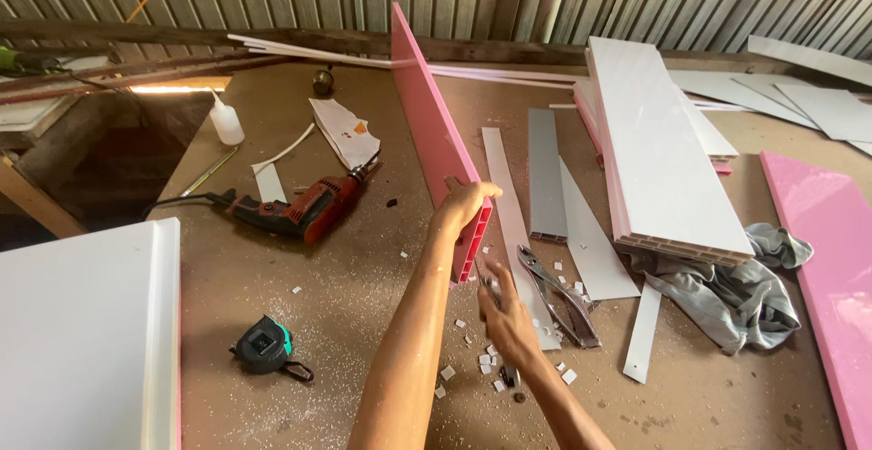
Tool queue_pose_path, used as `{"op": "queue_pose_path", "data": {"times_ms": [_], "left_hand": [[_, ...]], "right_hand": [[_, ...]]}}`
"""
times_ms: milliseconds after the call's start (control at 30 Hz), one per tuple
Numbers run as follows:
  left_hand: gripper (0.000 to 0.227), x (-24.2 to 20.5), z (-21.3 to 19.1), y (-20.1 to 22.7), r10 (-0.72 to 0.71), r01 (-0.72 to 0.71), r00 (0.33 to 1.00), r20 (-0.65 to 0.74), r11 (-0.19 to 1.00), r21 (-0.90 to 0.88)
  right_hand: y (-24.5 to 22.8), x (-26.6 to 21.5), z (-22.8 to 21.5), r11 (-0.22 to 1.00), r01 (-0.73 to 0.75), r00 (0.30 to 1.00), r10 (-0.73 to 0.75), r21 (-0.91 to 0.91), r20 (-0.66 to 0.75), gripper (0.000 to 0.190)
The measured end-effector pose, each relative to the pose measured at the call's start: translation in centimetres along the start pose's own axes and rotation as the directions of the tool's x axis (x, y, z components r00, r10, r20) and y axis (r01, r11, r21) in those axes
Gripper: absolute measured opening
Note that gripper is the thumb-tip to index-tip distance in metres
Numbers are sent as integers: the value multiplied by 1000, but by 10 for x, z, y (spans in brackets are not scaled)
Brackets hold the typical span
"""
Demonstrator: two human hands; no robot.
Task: The person trims and peels small plastic or adhesive strips from the hollow internal chambers of white and pink furniture panels using a utility knife and by hand.
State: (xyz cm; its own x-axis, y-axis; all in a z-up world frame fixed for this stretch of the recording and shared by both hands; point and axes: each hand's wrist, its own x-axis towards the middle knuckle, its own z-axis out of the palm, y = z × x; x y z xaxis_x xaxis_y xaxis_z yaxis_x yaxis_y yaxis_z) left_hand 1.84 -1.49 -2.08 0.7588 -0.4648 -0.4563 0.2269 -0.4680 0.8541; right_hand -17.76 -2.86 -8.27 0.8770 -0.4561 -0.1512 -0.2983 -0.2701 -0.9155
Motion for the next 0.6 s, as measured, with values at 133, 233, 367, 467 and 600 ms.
{"op": "queue_pose_path", "data": {"times_ms": [133, 233, 367, 467, 600], "left_hand": [[124, 26, -2, -13, 147, -146, 989, -18, 989, 22], [124, 35, -2, -14, 152, -151, 988, -15, 988, 12], [122, 29, -3, -16, 158, -158, 987, 2, 987, -10], [122, -7, -9, -6, 160, -160, 987, 15, 987, 24], [122, -17, -10, -4, 155, -155, 988, 21, 988, 11]], "right_hand": [[-6, 13, 4, 1000, 8, 997, -5, 27, -81, 46], [13, 30, 9, 998, 62, 989, -60, 9, -138, 44], [22, 38, 14, 993, 100, 978, -110, -66, -179, 43], [21, 40, 16, 991, 131, 973, -124, 22, -194, 41], [26, 46, 19, 988, 135, 972, -119, 69, -201, 39]]}}
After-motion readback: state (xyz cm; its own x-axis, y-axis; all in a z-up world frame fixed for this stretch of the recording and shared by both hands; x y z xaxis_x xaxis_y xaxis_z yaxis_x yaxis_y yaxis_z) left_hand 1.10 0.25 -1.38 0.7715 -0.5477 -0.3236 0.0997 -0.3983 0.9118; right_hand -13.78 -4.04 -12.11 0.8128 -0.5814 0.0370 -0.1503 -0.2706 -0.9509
